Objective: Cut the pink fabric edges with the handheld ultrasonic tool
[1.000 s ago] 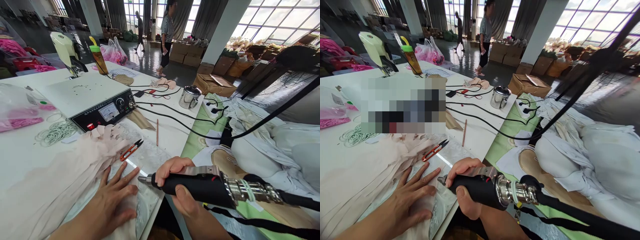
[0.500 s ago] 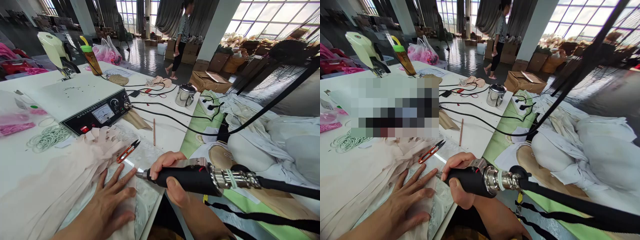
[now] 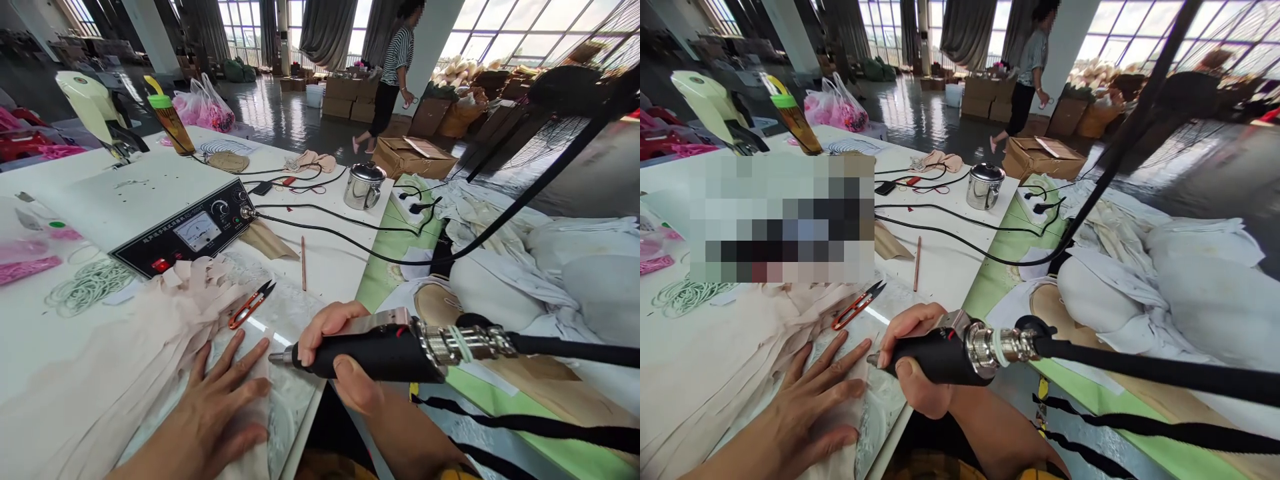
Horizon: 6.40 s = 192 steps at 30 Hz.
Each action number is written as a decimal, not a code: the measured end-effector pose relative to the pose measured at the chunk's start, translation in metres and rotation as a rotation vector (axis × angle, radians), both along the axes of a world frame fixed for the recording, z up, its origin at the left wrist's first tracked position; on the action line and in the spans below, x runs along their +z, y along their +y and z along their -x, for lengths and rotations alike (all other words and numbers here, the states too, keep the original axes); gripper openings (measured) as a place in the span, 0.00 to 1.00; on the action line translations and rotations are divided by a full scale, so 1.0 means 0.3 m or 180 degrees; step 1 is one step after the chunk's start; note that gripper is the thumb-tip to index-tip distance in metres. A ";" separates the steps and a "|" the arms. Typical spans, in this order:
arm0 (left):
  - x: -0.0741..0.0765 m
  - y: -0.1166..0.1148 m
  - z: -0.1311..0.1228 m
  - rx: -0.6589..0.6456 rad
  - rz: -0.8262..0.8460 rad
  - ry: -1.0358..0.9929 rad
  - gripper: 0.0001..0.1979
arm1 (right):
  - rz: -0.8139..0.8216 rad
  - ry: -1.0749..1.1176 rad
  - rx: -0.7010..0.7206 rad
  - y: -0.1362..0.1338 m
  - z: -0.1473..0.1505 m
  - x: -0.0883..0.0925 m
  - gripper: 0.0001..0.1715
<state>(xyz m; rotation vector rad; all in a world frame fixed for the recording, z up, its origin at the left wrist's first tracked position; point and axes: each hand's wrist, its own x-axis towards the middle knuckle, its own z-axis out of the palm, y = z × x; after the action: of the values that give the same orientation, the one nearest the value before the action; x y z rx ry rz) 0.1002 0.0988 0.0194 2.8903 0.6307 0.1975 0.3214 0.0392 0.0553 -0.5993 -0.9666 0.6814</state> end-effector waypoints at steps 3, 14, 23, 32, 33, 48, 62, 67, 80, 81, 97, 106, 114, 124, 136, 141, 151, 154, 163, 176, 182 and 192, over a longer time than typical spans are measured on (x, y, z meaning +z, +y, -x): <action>-0.003 0.000 0.001 0.0014 -0.0017 0.0040 0.12 | 0.0060 0.0074 0.0220 -0.013 -0.001 0.005 0.11; -0.022 0.008 0.009 -0.0112 -0.0201 -0.0124 0.13 | 0.0043 0.0160 0.0387 -0.016 0.003 -0.006 0.11; -0.029 0.010 0.012 -0.0056 -0.0063 -0.0123 0.15 | -0.0069 -0.0057 0.0319 0.006 0.004 -0.006 0.08; -0.012 0.013 0.010 -0.0034 0.0241 -0.0009 0.15 | 0.0132 0.0095 0.0410 -0.042 -0.009 -0.004 0.10; -0.014 0.015 0.012 -0.0048 0.0311 -0.0003 0.15 | 0.0158 0.0092 0.0420 -0.052 -0.012 -0.002 0.10; 0.021 -0.009 -0.010 0.0205 0.0762 -0.0004 0.16 | 0.0355 0.0091 0.0721 -0.104 0.008 -0.003 0.09; 0.033 0.014 -0.016 0.0035 0.1051 0.0084 0.14 | 0.0563 -0.0094 0.0450 -0.114 0.014 0.018 0.07; 0.011 0.008 -0.007 0.0029 0.1012 0.0019 0.16 | 0.0502 -0.0147 0.0451 -0.116 0.009 0.024 0.07; -0.002 -0.004 -0.011 0.0081 0.0840 -0.0146 0.16 | 0.0444 -0.0214 0.0284 -0.104 0.006 0.026 0.07; -0.002 -0.005 -0.012 0.0090 0.0831 -0.0149 0.16 | 0.0437 -0.0207 0.0309 -0.106 0.007 0.024 0.07; -0.023 0.005 0.000 0.0032 0.0673 -0.0174 0.15 | 0.0144 0.0002 0.0138 -0.050 -0.008 0.006 0.08; -0.017 -0.004 -0.003 0.0118 0.0464 -0.0188 0.14 | 0.0065 -0.0222 0.0126 -0.016 0.007 -0.015 0.10; -0.018 0.000 0.005 0.0085 0.0420 -0.0196 0.15 | 0.0186 -0.0112 0.0050 -0.015 0.017 -0.019 0.09; -0.043 0.009 0.013 0.0020 0.0328 -0.0221 0.14 | 0.0035 -0.0105 0.0139 -0.003 0.008 -0.028 0.10; -0.023 0.004 0.007 0.0049 0.0428 -0.0169 0.14 | -0.0043 -0.0047 0.0306 -0.024 -0.007 -0.013 0.10; -0.021 0.002 0.003 0.0113 0.0579 -0.0147 0.16 | 0.0229 0.0093 0.0571 -0.099 -0.025 0.002 0.10; -0.025 0.003 0.005 0.0140 0.0734 -0.0132 0.17 | 0.0551 0.0150 0.0511 -0.123 0.013 0.018 0.09; -0.025 0.003 0.004 0.0145 0.0764 -0.0131 0.17 | 0.0518 0.0108 0.0512 -0.126 0.009 0.009 0.09; -0.014 0.004 0.002 0.0156 0.0821 -0.0091 0.17 | 0.0387 0.0049 0.0487 -0.111 -0.001 -0.008 0.08; -0.014 0.003 0.003 0.0143 0.0809 -0.0147 0.18 | 0.0275 -0.0125 0.0581 -0.092 -0.011 -0.023 0.09; -0.015 0.007 0.002 0.0128 0.0811 -0.0152 0.19 | 0.0159 -0.0124 0.0547 -0.079 -0.005 -0.018 0.09; -0.019 0.020 0.008 0.0050 0.0947 -0.0093 0.17 | 0.0589 0.0106 0.0472 -0.139 0.004 0.039 0.09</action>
<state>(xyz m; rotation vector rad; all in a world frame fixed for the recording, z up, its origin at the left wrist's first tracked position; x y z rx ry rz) 0.0978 0.1047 0.0136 2.5933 0.6196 0.1348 0.3203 -0.0024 0.0671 -0.6809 -0.9294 0.9172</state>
